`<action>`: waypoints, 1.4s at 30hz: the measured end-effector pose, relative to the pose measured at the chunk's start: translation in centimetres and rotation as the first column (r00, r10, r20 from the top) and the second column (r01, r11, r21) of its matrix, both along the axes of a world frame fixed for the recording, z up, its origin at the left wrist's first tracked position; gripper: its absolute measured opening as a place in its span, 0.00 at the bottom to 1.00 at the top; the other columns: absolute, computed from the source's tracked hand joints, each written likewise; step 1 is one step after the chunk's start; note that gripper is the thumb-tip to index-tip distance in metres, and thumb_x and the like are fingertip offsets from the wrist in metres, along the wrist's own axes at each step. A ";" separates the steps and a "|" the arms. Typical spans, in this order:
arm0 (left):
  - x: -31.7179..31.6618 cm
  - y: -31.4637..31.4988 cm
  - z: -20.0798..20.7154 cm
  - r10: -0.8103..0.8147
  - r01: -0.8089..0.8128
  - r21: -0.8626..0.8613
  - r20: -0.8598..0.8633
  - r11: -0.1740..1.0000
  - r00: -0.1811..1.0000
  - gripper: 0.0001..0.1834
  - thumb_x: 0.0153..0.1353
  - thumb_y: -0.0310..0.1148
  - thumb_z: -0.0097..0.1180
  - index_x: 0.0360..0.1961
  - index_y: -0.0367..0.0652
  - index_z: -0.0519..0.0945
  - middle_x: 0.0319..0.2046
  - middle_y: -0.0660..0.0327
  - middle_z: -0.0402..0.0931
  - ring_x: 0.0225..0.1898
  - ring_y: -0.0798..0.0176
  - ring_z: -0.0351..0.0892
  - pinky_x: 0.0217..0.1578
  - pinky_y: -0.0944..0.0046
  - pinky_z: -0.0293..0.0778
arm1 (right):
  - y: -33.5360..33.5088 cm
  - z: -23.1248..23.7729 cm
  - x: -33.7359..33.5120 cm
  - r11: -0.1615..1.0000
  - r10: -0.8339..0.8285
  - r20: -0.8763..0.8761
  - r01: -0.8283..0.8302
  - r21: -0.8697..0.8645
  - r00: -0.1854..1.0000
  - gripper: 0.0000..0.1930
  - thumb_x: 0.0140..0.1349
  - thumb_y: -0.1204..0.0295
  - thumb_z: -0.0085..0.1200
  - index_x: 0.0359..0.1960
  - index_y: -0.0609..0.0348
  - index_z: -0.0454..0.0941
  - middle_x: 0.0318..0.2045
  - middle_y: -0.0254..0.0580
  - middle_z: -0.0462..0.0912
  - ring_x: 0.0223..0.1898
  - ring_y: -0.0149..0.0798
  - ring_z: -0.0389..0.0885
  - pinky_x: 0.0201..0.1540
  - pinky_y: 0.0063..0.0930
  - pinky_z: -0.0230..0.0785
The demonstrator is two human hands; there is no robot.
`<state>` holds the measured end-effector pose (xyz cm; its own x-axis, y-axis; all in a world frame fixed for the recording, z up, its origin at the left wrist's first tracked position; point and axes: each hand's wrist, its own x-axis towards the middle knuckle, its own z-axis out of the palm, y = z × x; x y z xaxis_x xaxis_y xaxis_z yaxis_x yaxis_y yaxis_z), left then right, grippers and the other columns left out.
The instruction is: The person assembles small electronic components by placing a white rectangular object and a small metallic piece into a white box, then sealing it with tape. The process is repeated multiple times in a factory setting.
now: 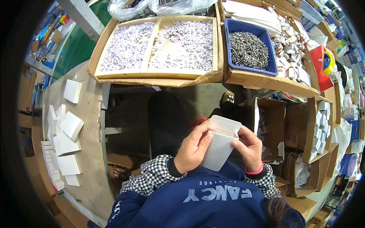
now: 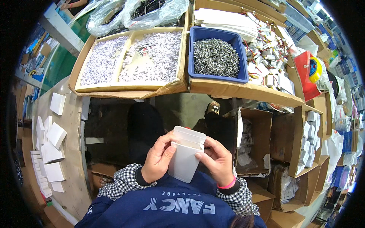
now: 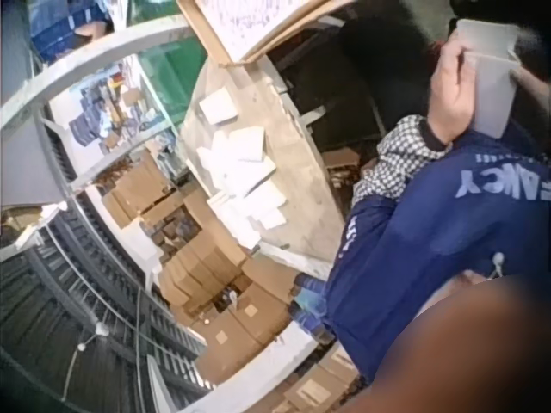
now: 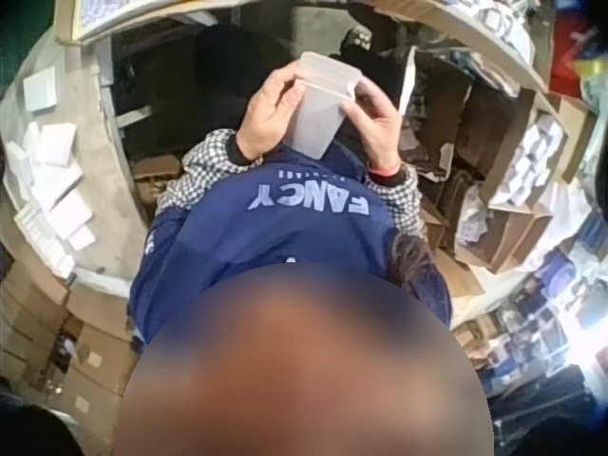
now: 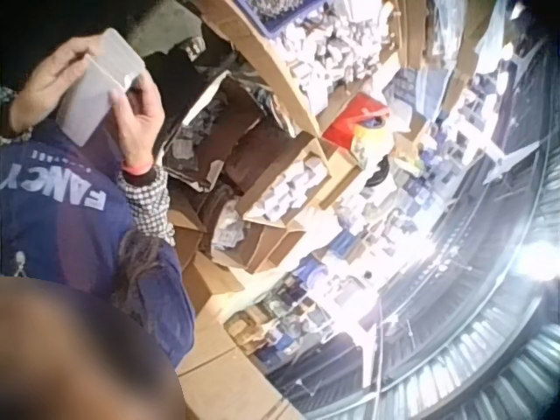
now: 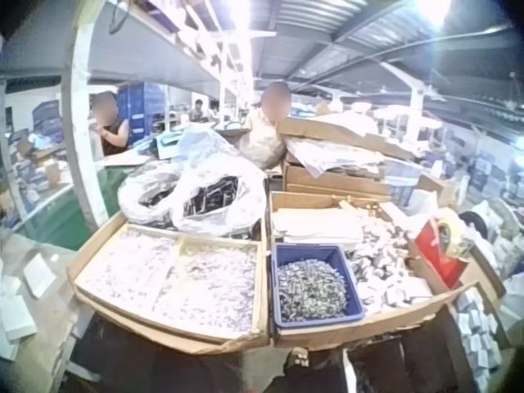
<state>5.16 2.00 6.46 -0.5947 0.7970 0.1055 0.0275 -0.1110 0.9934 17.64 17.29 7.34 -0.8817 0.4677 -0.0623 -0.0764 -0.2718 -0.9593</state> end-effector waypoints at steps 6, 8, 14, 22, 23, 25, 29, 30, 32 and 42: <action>0.2 1.2 0.1 -0.035 -0.035 -0.166 -0.397 0.986 0.917 0.55 0.42 0.40 0.74 0.66 0.43 0.49 0.66 0.42 0.47 0.66 0.43 0.53 0.63 0.52 0.56 | -0.7 0.0 -1.0 0.996 -0.085 -0.016 0.085 0.021 0.996 0.23 0.53 0.85 0.60 0.52 0.67 0.69 0.46 0.42 0.73 0.48 0.33 0.76 0.50 0.27 0.74; 0.1 1.8 0.3 -0.034 -0.039 -0.172 -0.400 0.984 0.916 0.57 0.39 0.36 0.74 0.66 0.46 0.48 0.66 0.44 0.47 0.67 0.44 0.52 0.63 0.52 0.56 | -1.2 0.1 -1.5 0.993 -0.059 -0.009 0.060 0.099 0.998 0.23 0.52 0.84 0.62 0.50 0.66 0.69 0.46 0.40 0.71 0.46 0.32 0.76 0.49 0.26 0.74; -0.6 2.2 1.0 -0.043 0.015 -0.090 -0.311 0.996 0.950 0.51 0.39 0.30 0.71 0.64 0.40 0.54 0.63 0.46 0.55 0.63 0.46 0.59 0.61 0.54 0.60 | -0.4 1.0 -1.5 0.997 0.065 -0.126 -0.071 -0.038 0.990 0.42 0.51 0.72 0.66 0.65 0.61 0.53 0.59 0.44 0.64 0.57 0.37 0.68 0.61 0.34 0.61; -0.2 1.8 0.9 -0.116 0.075 -0.167 -0.257 0.983 0.959 0.51 0.39 0.35 0.73 0.63 0.41 0.56 0.54 0.51 0.66 0.55 0.50 0.69 0.55 0.57 0.66 | 0.8 1.3 -1.1 0.972 0.232 0.006 -0.232 -0.038 0.973 0.41 0.53 0.73 0.64 0.66 0.63 0.52 0.58 0.45 0.65 0.59 0.37 0.67 0.62 0.31 0.58; 0.1 1.6 0.9 -0.115 0.080 -0.165 -0.211 0.983 0.971 0.51 0.39 0.35 0.73 0.63 0.42 0.56 0.52 0.51 0.67 0.53 0.50 0.70 0.54 0.57 0.67 | 0.5 1.2 -1.1 0.973 0.223 -0.023 -0.224 -0.059 0.975 0.40 0.53 0.73 0.63 0.65 0.63 0.53 0.58 0.45 0.65 0.59 0.37 0.67 0.62 0.31 0.58; 0.2 1.4 0.6 -0.105 0.078 -0.142 -0.192 0.987 0.976 0.50 0.38 0.36 0.73 0.62 0.43 0.57 0.51 0.52 0.68 0.52 0.51 0.71 0.52 0.57 0.69 | 0.0 1.2 -0.9 0.985 0.169 -0.016 -0.168 0.030 0.986 0.37 0.54 0.73 0.62 0.64 0.64 0.57 0.57 0.45 0.65 0.59 0.38 0.67 0.60 0.31 0.60; 0.4 1.2 0.1 -0.090 0.071 -0.090 -0.235 0.993 0.968 0.48 0.37 0.35 0.74 0.61 0.44 0.59 0.51 0.52 0.69 0.51 0.50 0.72 0.52 0.57 0.69 | -0.3 1.4 -0.7 0.854 0.029 -0.036 -0.006 0.520 0.999 0.26 0.55 0.73 0.59 0.56 0.67 0.68 0.56 0.50 0.68 0.54 0.41 0.71 0.53 0.29 0.67; 0.4 1.2 0.1 -0.091 0.076 -0.075 -0.224 0.994 0.970 0.48 0.37 0.35 0.74 0.60 0.44 0.60 0.51 0.52 0.69 0.51 0.50 0.72 0.52 0.56 0.69 | -0.1 1.5 -0.6 0.814 0.047 -0.064 -0.001 0.581 0.997 0.25 0.55 0.73 0.58 0.55 0.67 0.70 0.56 0.52 0.69 0.53 0.42 0.72 0.52 0.30 0.68; 0.4 1.4 0.1 -0.051 0.034 -0.064 -0.288 0.997 0.956 0.48 0.35 0.34 0.74 0.60 0.44 0.60 0.52 0.53 0.69 0.51 0.50 0.72 0.52 0.55 0.68 | 0.1 1.7 -0.7 0.832 0.031 -0.101 0.031 0.553 0.994 0.22 0.53 0.76 0.58 0.53 0.67 0.74 0.52 0.54 0.74 0.48 0.43 0.77 0.48 0.30 0.70; 0.0 1.7 0.8 0.052 -0.212 -0.147 -0.694 0.966 0.718 0.52 0.27 0.32 0.72 0.61 0.45 0.63 0.57 0.55 0.68 0.51 0.52 0.71 0.51 0.55 0.65 | -1.2 3.0 -1.5 0.574 -0.229 0.069 0.078 0.815 0.971 0.18 0.55 0.82 0.56 0.50 0.65 0.77 0.32 0.47 0.83 0.31 0.41 0.82 0.35 0.26 0.72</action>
